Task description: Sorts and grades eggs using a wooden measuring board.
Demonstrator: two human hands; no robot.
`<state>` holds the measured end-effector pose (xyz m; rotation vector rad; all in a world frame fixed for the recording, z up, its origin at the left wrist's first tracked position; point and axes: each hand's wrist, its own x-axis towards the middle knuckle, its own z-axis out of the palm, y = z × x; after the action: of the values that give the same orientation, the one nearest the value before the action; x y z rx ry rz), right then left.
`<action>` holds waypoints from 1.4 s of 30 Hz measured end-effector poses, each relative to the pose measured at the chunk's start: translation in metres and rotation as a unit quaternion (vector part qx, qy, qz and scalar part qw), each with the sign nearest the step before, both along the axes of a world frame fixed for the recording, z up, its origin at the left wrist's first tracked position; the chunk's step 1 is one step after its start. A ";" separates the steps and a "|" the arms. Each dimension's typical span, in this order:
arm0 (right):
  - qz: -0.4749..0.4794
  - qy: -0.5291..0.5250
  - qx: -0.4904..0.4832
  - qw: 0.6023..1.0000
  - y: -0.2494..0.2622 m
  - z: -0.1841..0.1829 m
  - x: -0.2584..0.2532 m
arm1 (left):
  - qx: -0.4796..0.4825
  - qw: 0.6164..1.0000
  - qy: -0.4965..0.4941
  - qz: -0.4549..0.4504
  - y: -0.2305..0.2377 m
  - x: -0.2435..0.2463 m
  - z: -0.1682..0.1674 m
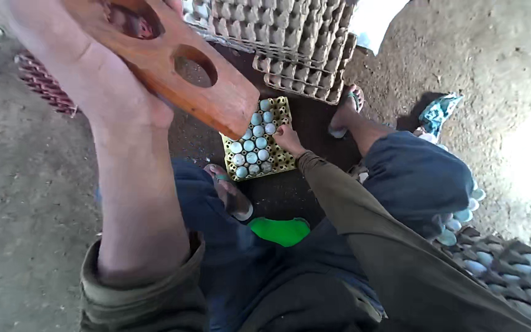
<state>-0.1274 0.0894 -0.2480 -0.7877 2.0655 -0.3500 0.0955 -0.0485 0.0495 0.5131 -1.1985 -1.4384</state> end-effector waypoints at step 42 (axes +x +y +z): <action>-0.111 -0.158 -0.097 0.976 -0.097 -0.042 -0.074 | 0.119 0.991 0.054 -0.031 -0.024 0.073 -0.046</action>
<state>-0.2018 -0.0077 -0.2897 -0.5717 1.8357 -0.7621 0.1684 -0.0721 0.0036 0.5573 -0.9705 -1.6516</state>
